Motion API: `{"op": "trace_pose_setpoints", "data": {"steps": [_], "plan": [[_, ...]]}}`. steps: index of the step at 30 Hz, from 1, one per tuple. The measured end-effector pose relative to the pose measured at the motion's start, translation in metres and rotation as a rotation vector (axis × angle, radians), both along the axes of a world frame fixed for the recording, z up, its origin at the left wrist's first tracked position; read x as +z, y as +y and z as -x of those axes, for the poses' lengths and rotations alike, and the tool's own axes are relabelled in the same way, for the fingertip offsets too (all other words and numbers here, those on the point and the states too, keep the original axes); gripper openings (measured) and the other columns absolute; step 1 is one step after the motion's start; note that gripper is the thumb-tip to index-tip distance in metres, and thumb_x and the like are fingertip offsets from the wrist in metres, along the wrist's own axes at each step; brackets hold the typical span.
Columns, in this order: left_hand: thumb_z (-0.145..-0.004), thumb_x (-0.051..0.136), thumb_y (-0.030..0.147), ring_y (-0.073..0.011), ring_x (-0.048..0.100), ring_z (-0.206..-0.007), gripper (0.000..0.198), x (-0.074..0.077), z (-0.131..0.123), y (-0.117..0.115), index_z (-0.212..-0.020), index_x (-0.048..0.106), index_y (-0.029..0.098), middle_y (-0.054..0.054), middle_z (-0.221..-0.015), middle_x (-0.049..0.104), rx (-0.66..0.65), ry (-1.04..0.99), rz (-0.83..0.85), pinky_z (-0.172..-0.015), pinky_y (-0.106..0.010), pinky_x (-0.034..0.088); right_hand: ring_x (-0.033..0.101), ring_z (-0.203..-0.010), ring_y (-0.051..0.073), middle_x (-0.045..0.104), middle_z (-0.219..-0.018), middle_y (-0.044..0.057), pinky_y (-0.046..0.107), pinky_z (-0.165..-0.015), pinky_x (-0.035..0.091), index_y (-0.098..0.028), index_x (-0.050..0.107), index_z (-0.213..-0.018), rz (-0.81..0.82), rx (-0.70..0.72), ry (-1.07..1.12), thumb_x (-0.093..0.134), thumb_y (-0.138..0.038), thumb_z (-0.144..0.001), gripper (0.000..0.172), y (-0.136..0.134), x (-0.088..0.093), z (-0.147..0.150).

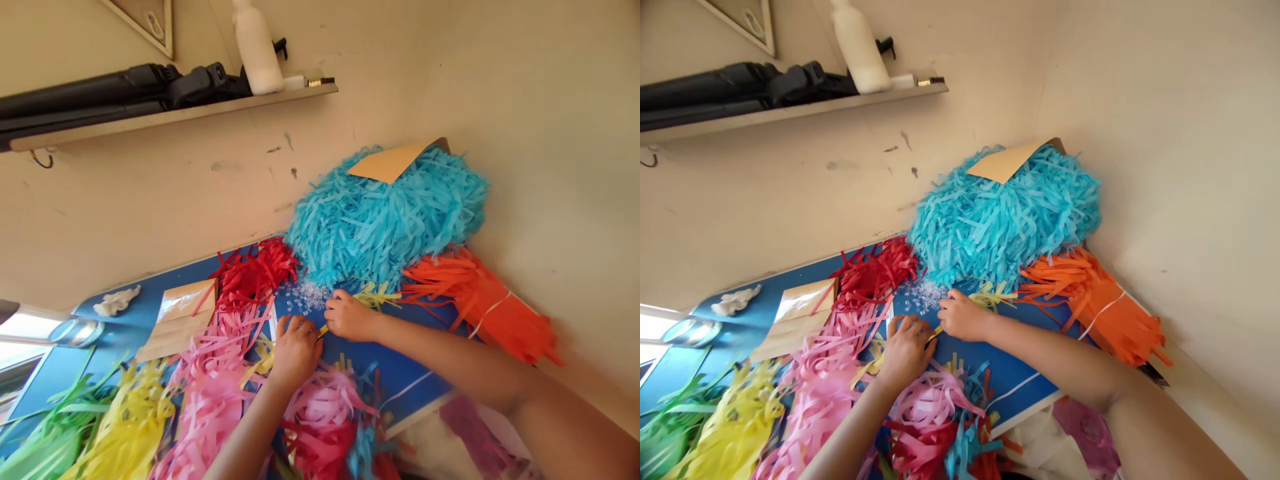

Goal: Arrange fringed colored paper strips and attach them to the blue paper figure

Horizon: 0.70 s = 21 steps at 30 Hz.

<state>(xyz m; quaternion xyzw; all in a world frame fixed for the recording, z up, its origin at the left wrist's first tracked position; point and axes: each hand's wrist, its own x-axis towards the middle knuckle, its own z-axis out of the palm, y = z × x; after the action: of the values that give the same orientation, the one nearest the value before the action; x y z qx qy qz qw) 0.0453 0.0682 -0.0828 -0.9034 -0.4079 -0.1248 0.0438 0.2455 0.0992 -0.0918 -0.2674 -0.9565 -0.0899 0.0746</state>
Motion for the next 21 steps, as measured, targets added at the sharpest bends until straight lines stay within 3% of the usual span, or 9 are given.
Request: {"op": "trace_pose_setpoints", "data": {"steps": [4, 8, 15, 21], "plan": [[-0.086, 0.057, 0.019, -0.0272, 0.058, -0.099, 0.016, 0.0, 0.001, 0.003, -0.082, 0.072, 0.024, -0.006, -0.087, 0.073, -0.017, 0.006, 0.014, -0.096, -0.05, 0.034, 0.05, -0.086, 0.022, 0.067, -0.077, 0.005, 0.044, -0.089, 0.032, -0.016, 0.07, -0.074, 0.045, 0.064, -0.07, 0.057, -0.013, -0.089, 0.02, 0.002, 0.013, 0.008], [-0.084, 0.056, 0.021, -0.031, 0.057, -0.101, 0.016, -0.003, 0.0, 0.007, -0.08, 0.072, 0.021, -0.01, -0.087, 0.071, -0.027, 0.01, 0.039, -0.1, -0.054, 0.031, 0.049, -0.095, 0.021, 0.07, -0.084, 0.004, 0.039, -0.095, 0.03, -0.017, 0.071, -0.076, 0.106, 0.089, -0.072, 0.05, -0.011, -0.092, 0.027, 0.005, 0.011, 0.018], [-0.087, 0.054, 0.017, -0.0277, 0.061, -0.095, 0.019, -0.007, -0.004, 0.0, -0.087, 0.073, 0.023, -0.006, -0.091, 0.074, 0.039, -0.051, -0.031, -0.094, -0.05, 0.033, 0.052, -0.088, 0.024, 0.068, -0.082, 0.008, 0.044, -0.085, 0.033, -0.015, 0.07, -0.081, 0.116, -0.13, -0.012, 0.058, -0.027, -0.089, 0.018, 0.007, 0.004, 0.007], [-0.093, 0.053, 0.02, -0.0234, 0.063, -0.089, 0.021, -0.01, 0.001, -0.008, -0.089, 0.073, 0.026, -0.003, -0.09, 0.074, 0.088, -0.094, -0.075, -0.092, -0.048, 0.033, 0.051, -0.098, 0.023, 0.068, -0.094, 0.006, 0.045, -0.094, 0.028, -0.018, 0.067, -0.091, 0.075, -0.197, 0.188, 0.056, -0.026, -0.093, 0.014, -0.01, -0.006, 0.007]]}}
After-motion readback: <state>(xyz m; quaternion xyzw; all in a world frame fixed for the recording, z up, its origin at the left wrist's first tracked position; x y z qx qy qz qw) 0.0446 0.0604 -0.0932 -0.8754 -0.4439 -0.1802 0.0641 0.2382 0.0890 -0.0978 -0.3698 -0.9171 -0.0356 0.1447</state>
